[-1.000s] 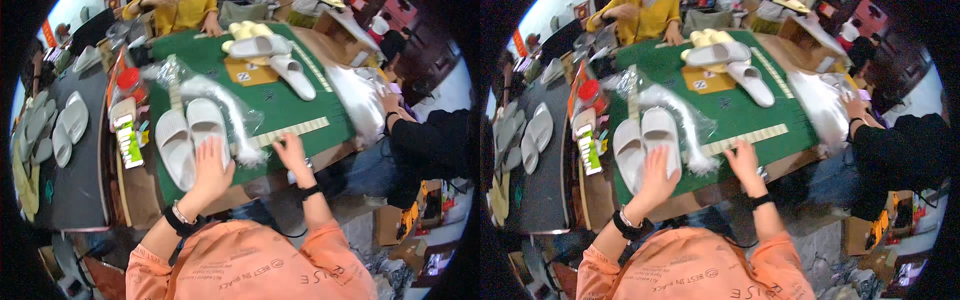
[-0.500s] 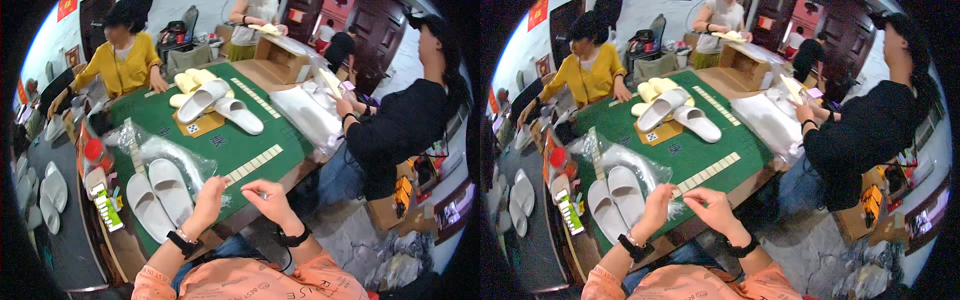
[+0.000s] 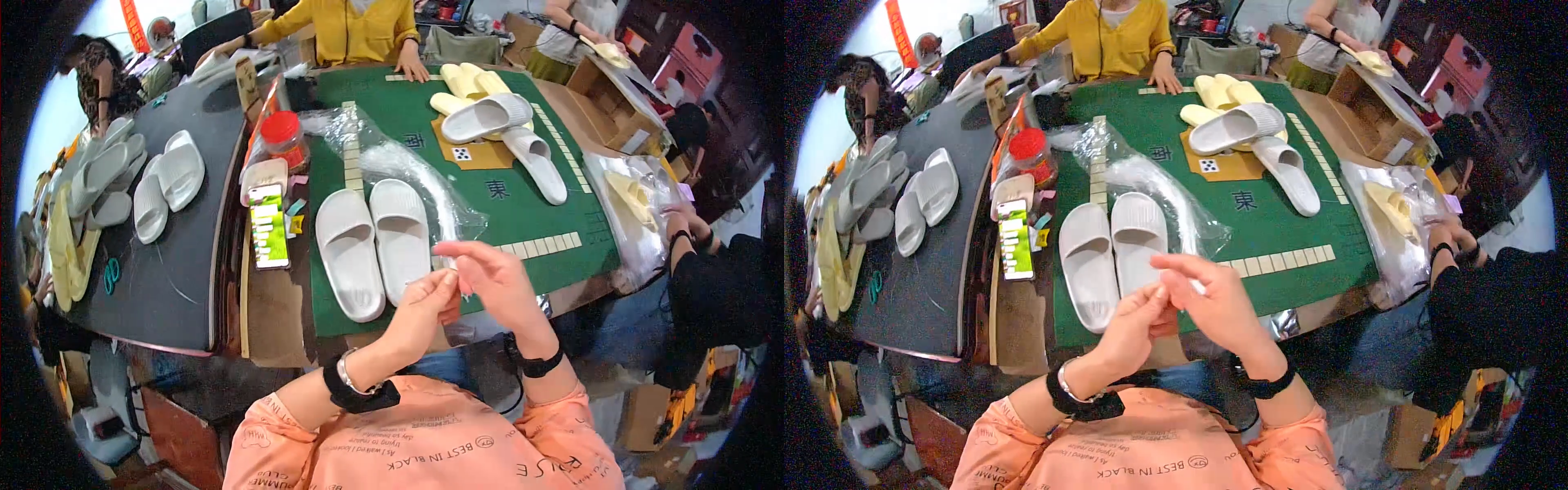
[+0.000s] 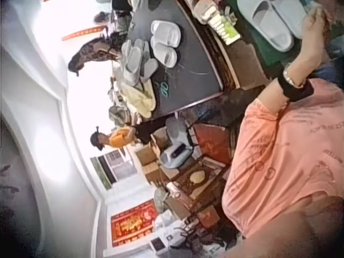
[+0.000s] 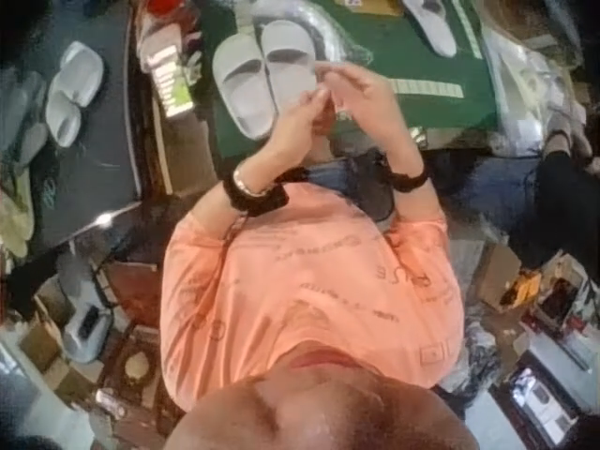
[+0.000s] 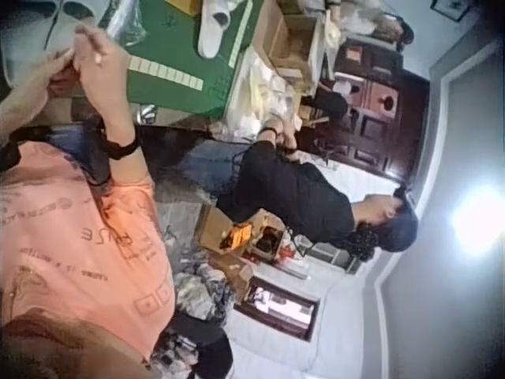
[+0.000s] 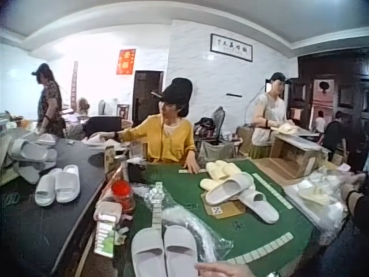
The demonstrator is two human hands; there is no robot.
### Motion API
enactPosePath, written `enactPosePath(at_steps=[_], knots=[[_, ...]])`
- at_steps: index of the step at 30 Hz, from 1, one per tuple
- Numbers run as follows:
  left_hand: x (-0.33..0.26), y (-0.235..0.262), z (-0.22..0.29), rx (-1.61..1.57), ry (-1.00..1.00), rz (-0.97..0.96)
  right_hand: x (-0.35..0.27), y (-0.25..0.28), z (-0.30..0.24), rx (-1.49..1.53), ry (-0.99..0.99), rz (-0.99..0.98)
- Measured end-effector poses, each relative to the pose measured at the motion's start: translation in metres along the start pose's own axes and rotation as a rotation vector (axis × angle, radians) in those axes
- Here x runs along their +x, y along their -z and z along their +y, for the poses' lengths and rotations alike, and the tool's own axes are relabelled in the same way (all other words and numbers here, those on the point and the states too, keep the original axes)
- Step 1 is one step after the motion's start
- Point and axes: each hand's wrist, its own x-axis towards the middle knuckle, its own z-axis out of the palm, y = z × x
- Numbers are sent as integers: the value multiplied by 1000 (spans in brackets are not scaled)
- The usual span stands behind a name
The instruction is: The recorder is packaging white and yellow slippers into plastic bags.
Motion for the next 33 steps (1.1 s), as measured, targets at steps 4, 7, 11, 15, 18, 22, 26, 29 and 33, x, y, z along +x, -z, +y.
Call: enactPosePath(at_steps=[4, 7, 11, 15, 18, 22, 26, 29, 33], knots=[[-4, 16, -17, 96, 91, 154, 12, -35, 24, 38, -35, -20], [-17, 33, -6, 1012, -195, -72, 7, -45, 21, 152, -66, 107], [0, 98, 51, 1394, 3, 61, 9, -41, 26, 207, -135, 72], [74, 197, 98, 1595, -487, 531, 25, -73, 75, 657, -533, -284], [112, 236, 100, 1620, -278, 537, 45, -97, 101, 710, -641, -240], [153, 238, 83, 1707, 247, 524, 81, -111, 108, 609, -695, -76], [183, 205, 56, 1739, 364, 487, 128, -112, 149, 433, -496, 139], [155, 253, 40, 1956, -75, 582, 144, -151, 120, 437, -367, 270], [144, 311, 51, 1755, -63, 369, 154, -185, 138, 341, -291, 290]])
